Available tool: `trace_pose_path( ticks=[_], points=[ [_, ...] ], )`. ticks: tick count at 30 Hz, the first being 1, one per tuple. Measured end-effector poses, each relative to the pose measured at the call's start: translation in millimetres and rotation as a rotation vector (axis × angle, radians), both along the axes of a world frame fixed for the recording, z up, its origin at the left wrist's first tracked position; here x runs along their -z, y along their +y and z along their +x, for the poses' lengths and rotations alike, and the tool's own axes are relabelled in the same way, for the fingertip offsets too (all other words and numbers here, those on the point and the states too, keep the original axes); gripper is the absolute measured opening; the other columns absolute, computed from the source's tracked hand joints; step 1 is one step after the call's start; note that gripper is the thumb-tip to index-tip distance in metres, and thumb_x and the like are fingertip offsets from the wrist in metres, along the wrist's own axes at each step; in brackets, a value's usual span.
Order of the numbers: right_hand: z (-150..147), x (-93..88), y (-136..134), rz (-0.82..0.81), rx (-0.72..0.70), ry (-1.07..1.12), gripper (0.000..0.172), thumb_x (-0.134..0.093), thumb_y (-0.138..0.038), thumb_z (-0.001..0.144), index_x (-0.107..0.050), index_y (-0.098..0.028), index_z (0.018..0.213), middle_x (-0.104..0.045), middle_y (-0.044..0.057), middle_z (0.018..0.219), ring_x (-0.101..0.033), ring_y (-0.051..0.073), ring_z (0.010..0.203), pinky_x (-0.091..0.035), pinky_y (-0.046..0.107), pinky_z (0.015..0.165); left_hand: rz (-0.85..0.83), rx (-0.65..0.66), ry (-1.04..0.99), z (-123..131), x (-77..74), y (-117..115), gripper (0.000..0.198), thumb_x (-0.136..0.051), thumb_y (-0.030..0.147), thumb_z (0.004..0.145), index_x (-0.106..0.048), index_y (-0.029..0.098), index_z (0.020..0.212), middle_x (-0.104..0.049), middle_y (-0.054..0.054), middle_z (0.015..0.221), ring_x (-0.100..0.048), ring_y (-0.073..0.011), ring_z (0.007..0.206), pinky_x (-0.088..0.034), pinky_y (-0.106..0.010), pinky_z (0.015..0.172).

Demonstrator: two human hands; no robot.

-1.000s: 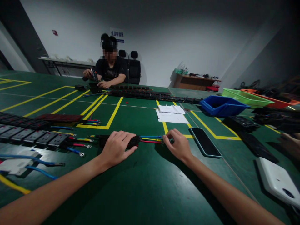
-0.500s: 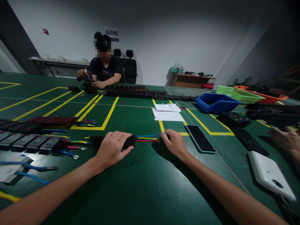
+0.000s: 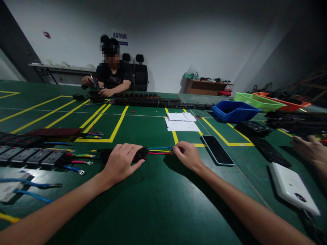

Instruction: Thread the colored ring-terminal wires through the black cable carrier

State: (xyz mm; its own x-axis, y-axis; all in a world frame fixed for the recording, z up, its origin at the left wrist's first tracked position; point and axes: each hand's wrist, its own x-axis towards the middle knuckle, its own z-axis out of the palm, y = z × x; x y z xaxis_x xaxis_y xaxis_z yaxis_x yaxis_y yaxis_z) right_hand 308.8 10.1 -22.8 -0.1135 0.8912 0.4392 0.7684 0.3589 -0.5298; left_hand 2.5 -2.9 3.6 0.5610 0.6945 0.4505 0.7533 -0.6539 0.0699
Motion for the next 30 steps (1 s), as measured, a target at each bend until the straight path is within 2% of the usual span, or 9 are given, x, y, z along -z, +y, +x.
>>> trace_pose_path(
  ticks=[4, 11, 19, 22, 30],
  points=[
    [1.1, 0.2, 0.3, -0.010, 0.001, -0.012, 0.038, -0.050, -0.035, 0.095, -0.061, -0.019, 0.062, -0.058, 0.002, 0.062, -0.049, 0.014, 0.057, -0.027, 0.030, 0.059, 0.001, -0.002, -0.001, 0.1, 0.7, 0.4, 0.042, -0.065, 0.039, 0.094, -0.062, 0.017, 0.130, -0.072, -0.013, 0.119, -0.066, -0.0299, 0.108, -0.051, -0.047, 0.090],
    [0.5, -1.0, -1.0, -0.006, 0.002, 0.014, 0.034, -0.051, -0.036, 0.094, -0.065, -0.019, 0.069, -0.060, 0.002, 0.064, -0.052, 0.014, 0.059, -0.030, 0.028, 0.059, 0.012, 0.003, 0.012, -0.3, 2.0, 1.4, 0.043, -0.066, 0.039, 0.094, -0.062, 0.016, 0.130, -0.072, -0.013, 0.120, -0.066, -0.0303, 0.108, -0.050, -0.047, 0.090],
    [0.7, -0.2, 0.5, -0.086, -0.024, -0.047, 0.026, -0.053, -0.032, 0.091, -0.068, -0.019, 0.073, -0.065, 0.002, 0.069, -0.055, 0.015, 0.062, -0.030, 0.028, 0.060, 0.012, -0.002, 0.010, 0.6, 0.6, 0.7, 0.042, -0.065, 0.039, 0.094, -0.062, 0.017, 0.129, -0.072, -0.013, 0.119, -0.066, -0.0304, 0.107, -0.050, -0.047, 0.090],
    [1.3, 0.3, 1.7, -0.093, -0.067, -0.065, 0.028, -0.050, -0.033, 0.094, -0.067, -0.019, 0.076, -0.067, 0.003, 0.073, -0.056, 0.016, 0.064, -0.032, 0.028, 0.061, 0.007, -0.003, 0.019, 0.4, 1.2, 0.9, 0.042, -0.064, 0.040, 0.095, -0.062, 0.016, 0.130, -0.072, -0.013, 0.120, -0.066, -0.0303, 0.108, -0.050, -0.047, 0.090],
    [0.9, -0.3, 1.9, -0.100, -0.060, -0.074, 0.031, -0.048, -0.037, 0.097, -0.064, -0.019, 0.076, -0.065, 0.003, 0.071, -0.055, 0.016, 0.063, -0.030, 0.029, 0.061, -0.009, -0.003, 0.003, 0.5, 0.7, 1.2, 0.043, -0.064, 0.040, 0.094, -0.062, 0.017, 0.130, -0.072, -0.013, 0.120, -0.066, -0.0310, 0.108, -0.051, -0.048, 0.090]
  ],
)
